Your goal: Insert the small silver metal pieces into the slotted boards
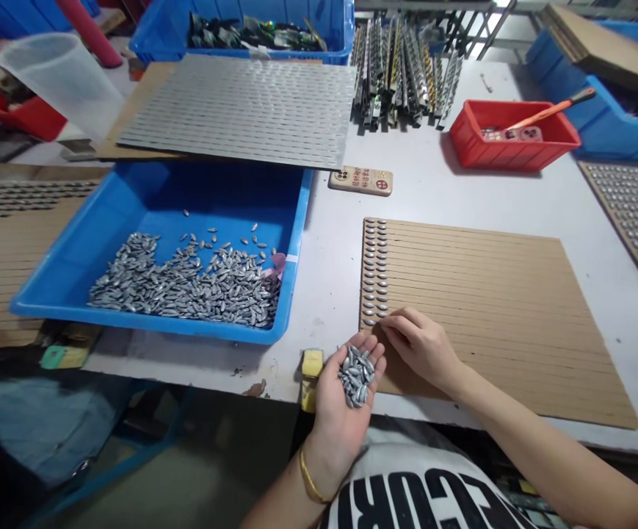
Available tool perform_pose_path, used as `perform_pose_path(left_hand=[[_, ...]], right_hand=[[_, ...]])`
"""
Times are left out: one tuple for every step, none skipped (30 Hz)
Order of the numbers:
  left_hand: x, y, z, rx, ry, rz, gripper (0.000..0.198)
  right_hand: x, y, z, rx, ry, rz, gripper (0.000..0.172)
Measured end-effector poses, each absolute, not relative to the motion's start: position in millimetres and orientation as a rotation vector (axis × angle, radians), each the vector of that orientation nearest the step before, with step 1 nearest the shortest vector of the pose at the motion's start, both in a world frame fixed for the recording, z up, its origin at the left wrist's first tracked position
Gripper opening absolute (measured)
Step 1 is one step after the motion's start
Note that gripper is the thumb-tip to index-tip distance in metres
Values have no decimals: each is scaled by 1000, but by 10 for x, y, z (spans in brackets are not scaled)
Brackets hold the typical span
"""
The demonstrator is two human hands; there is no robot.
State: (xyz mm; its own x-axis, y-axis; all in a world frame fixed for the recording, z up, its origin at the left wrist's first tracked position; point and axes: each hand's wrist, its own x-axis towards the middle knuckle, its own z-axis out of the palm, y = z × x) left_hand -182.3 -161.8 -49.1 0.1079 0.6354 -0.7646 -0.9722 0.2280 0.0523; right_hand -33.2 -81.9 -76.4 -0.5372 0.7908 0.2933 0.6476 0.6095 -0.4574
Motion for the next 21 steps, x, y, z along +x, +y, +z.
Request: perform_pose_path(left_hand=[[-1824,-1621,-495,-541,768,1272,27],[-1824,-1623,-498,-540,765,1271,26],[-1825,-1624,-498,-539,760,1270,27],[-1825,-1624,-497,-538,756,1268,27],[-1826,-1625,-494,-537,754,1265,28],[-1827,-1625,-491,-534,753,1260,28],[-1828,-1625,-487,-532,754,1254,29],[-1830,-1626,-483,-528,755,1247,29],[-1832,-1627,-480,-525,754,1242,30],[-1834,-1629,-476,-521,751,1238,30],[-1837,-1631,-473,-519,747,1236,30],[-1839,-1633,-471,-518,742,1237,30],[-1841,-1636,-469,-519,738,1238,31],[-1843,-1638,-468,-519,734,1239,31],[-1844,-1640,-469,-520,731,1239,31],[-1843,-1642,-472,-521,728,1238,31],[-1841,-1642,-478,-519,721,1237,31],[-1837,-1642,-487,-515,707,1239,30],[-1831,-1642,-500,-510,695,1248,29],[-1824,-1641,-516,-509,691,1261,27],[-1815,-1640,-532,-513,697,1274,25]], right_hand=[[-334,-821,-759,-1143,-2404,358,17],[-336,-822,-751,-1148,-2435,317,18],[-338,-820,-741,-1155,-2457,288,18],[-342,-815,-732,-1164,-2469,269,18],[-345,-807,-725,-1175,-2476,260,19],[-349,-798,-720,-1183,-2480,258,19],[-351,-788,-717,-1186,-2483,258,19],[-352,-779,-717,-1184,-2488,260,19],[-352,-770,-718,-1179,-2496,265,19],[-351,-763,-720,-1175,-2504,269,19],[-349,-758,-722,-1171,-2512,271,19],[-346,-756,-722,-1170,-2519,272,19],[-343,-756,-719,-1172,-2521,275,19],[-340,-761,-712,-1175,-2517,285,19],[-339,-770,-697,-1181,-2503,305,19],[-340,-784,-676,-1186,-2481,331,17],[-344,-803,-647,-1184,-2454,361,16],[-353,-827,-615,-1168,-2432,392,17],[-366,-855,-580,-1138,-2422,424,19],[-385,-884,-548,-1095,-2430,461,23],[-407,-913,-521,-1047,-2451,497,25]])
